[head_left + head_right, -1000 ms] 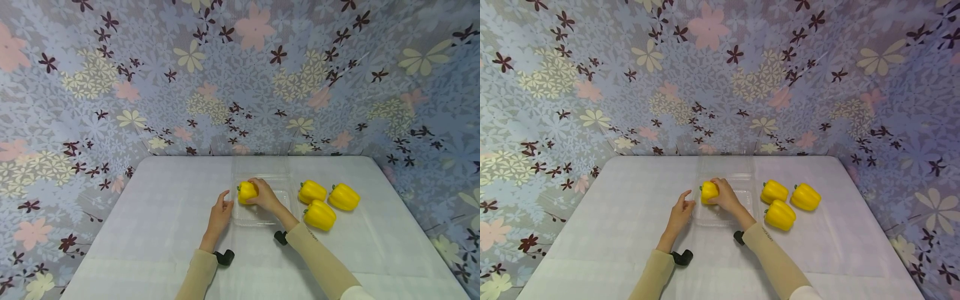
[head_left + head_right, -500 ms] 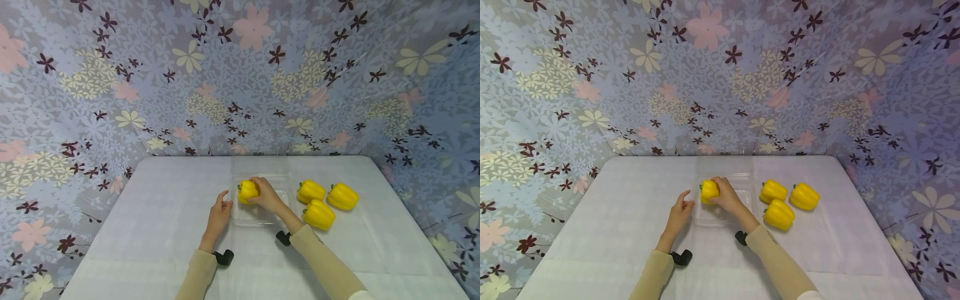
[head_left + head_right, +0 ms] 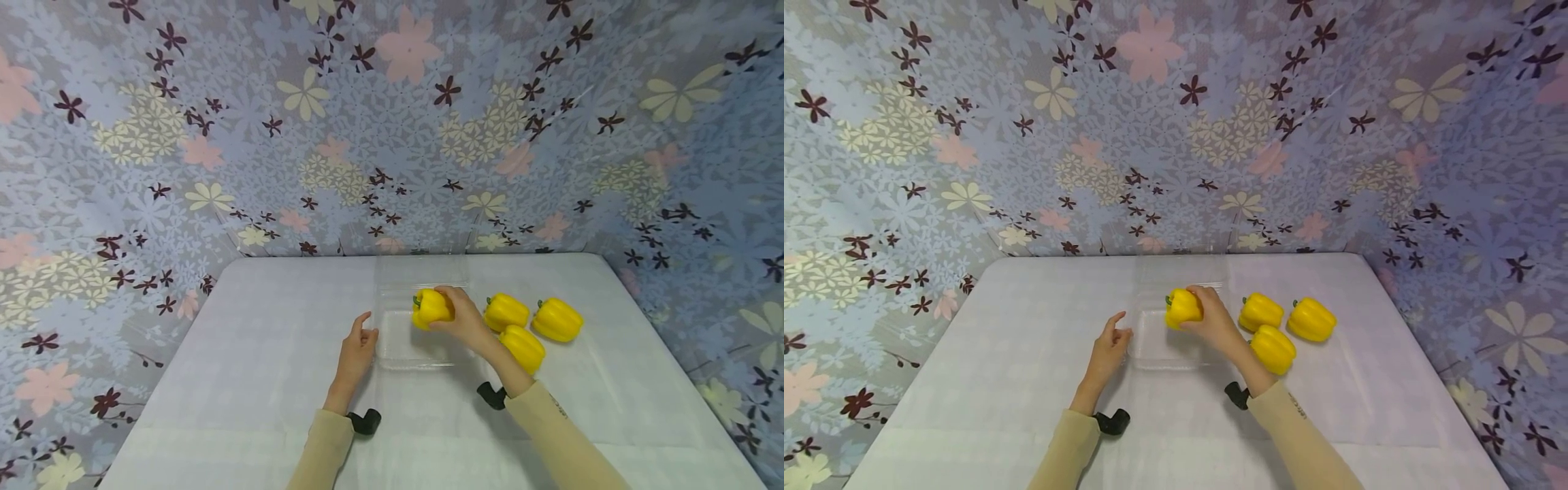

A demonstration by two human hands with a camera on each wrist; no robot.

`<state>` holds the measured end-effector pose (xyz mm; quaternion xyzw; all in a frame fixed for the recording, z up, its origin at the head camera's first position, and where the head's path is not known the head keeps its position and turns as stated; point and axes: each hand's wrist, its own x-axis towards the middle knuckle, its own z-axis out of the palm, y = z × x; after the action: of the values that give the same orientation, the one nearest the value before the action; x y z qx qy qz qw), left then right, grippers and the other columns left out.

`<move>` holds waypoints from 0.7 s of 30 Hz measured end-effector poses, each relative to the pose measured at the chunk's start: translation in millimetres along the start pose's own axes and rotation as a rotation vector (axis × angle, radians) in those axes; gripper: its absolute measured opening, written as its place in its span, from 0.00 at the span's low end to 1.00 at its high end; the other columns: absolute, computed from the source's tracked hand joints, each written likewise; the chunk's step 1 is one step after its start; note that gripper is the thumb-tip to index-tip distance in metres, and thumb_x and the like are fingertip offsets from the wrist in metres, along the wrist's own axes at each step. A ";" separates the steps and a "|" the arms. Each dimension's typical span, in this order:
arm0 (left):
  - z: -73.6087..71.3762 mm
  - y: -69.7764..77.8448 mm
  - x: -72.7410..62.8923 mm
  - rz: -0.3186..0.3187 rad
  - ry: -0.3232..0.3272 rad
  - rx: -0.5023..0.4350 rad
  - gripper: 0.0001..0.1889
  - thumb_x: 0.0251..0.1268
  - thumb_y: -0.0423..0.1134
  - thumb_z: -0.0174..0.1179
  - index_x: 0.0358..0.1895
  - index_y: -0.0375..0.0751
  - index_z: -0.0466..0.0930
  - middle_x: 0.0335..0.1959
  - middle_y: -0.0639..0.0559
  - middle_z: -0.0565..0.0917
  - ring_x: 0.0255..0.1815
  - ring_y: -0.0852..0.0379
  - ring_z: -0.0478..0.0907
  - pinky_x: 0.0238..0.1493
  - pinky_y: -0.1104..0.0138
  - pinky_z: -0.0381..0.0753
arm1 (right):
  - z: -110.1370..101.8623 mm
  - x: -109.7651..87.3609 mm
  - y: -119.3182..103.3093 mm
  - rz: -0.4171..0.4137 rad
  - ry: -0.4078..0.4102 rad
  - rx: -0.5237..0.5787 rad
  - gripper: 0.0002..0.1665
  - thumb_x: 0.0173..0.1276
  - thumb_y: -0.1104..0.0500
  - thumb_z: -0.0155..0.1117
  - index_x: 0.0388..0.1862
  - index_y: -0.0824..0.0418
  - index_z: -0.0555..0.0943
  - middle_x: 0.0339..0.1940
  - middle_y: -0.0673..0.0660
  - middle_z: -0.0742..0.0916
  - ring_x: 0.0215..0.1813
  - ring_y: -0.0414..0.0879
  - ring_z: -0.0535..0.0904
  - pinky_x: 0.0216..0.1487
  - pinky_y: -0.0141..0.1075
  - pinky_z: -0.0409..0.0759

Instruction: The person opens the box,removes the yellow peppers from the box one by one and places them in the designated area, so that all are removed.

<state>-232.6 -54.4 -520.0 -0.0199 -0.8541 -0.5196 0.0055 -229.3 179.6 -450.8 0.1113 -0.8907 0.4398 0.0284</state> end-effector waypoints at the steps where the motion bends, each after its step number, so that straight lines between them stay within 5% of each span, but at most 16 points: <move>1: 0.1 0.1 -0.2 0.001 0.000 -0.001 0.23 0.72 0.41 0.51 0.68 0.46 0.65 0.42 0.43 0.84 0.40 0.53 0.80 0.41 0.61 0.78 | -4.3 -2.6 -0.1 0.005 0.010 -0.006 0.40 0.57 0.63 0.71 0.66 0.67 0.65 0.62 0.69 0.73 0.63 0.62 0.69 0.66 0.56 0.66; 21: 0.3 -1.5 -0.9 0.035 0.008 0.011 0.23 0.71 0.40 0.51 0.68 0.44 0.65 0.41 0.42 0.85 0.41 0.51 0.82 0.41 0.60 0.79 | -94.2 -54.1 33.1 0.146 0.127 -0.107 0.41 0.61 0.59 0.68 0.68 0.70 0.60 0.63 0.72 0.69 0.60 0.63 0.66 0.61 0.59 0.67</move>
<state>-231.8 -54.8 -521.6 -0.0328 -0.8564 -0.5149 0.0183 -188.5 282.8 -426.9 0.0163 -0.9150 0.3988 0.0586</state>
